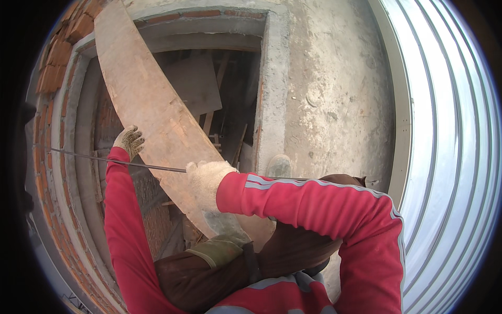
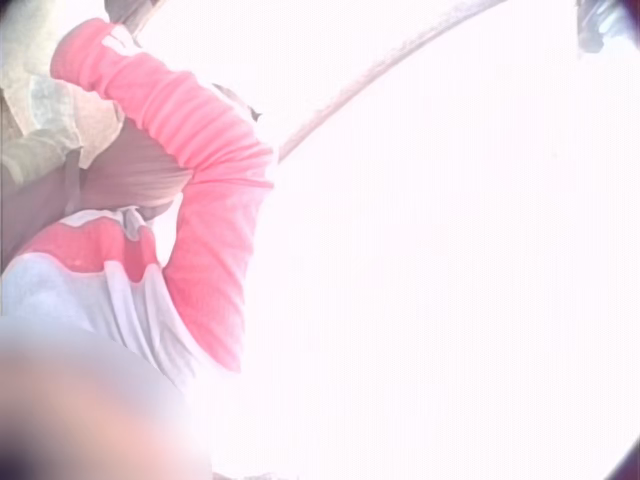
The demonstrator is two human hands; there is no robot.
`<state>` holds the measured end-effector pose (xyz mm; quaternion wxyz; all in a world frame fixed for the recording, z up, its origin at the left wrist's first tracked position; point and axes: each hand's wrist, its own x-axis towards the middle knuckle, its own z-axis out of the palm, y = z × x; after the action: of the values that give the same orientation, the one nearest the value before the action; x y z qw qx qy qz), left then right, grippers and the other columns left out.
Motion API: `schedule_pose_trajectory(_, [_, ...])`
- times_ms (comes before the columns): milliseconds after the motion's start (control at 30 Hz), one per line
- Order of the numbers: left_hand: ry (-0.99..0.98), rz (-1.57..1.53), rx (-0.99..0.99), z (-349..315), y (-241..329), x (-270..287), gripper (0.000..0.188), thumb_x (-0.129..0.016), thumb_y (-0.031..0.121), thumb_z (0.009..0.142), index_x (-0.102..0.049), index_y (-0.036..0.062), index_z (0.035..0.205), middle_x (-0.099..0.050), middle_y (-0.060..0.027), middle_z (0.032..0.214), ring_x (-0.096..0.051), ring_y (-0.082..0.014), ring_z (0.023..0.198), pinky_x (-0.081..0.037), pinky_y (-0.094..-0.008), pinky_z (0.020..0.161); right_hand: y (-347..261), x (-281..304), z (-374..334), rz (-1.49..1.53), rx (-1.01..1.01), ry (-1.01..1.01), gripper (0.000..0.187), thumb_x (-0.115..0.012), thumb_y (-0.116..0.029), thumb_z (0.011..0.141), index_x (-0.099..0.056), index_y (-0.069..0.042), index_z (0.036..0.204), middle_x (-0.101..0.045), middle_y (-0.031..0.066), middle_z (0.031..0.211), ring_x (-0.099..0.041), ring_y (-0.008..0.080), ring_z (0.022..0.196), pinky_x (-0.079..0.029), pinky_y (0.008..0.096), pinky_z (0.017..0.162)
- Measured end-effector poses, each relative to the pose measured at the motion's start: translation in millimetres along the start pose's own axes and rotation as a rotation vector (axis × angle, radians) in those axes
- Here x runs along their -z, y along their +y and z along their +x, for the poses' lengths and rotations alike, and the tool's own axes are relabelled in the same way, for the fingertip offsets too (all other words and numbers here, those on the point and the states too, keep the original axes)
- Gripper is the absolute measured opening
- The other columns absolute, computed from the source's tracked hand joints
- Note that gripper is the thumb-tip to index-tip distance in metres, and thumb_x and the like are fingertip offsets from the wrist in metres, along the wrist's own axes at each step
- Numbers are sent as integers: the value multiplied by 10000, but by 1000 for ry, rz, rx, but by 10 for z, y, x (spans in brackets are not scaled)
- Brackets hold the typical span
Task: The person picks up a bucket and walks across a rooftop construction site, then uses both hands to bend a long metal rebar over a wooden plank. The person repeatedly bends the rebar into a curved shape while standing on the roof.
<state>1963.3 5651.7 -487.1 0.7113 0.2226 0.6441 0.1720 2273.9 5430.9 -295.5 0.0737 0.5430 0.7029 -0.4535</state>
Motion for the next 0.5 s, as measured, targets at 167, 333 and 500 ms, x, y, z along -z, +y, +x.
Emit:
schedule_pose_trajectory(167, [45, -3, -22, -33, -14, -40, 434, -571, 416, 875, -504, 151, 1211, -544, -81, 1218, -569, -275, 976, -475, -410, 785, 20, 15, 15, 23, 1, -11, 549, -611, -237, 762, -455, 79, 1182, -600, 252, 999, -637, 389, 881, -523, 467, 721])
schedule_pose_trajectory(333, [66, 6, -37, -105, 6, -79, 363, -587, 403, 869, -540, 155, 1130, -585, -56, 1104, -589, -256, 902, -489, -392, 734, 15, 35, 14, 46, -12, -34, 529, -614, -247, 758, -465, 76, 1150, -598, 254, 1004, -636, 391, 874, -525, 462, 722])
schedule_pose_trajectory(500, [11, -125, -92, -95, -60, 37, 338, -594, 397, 870, -560, 150, 1099, -607, -42, 1031, -606, -255, 885, -508, -393, 706, 32, 16, -29, 67, 24, 52, 536, -610, -244, 765, -457, 72, 1170, -594, 255, 1007, -634, 393, 872, -525, 457, 718])
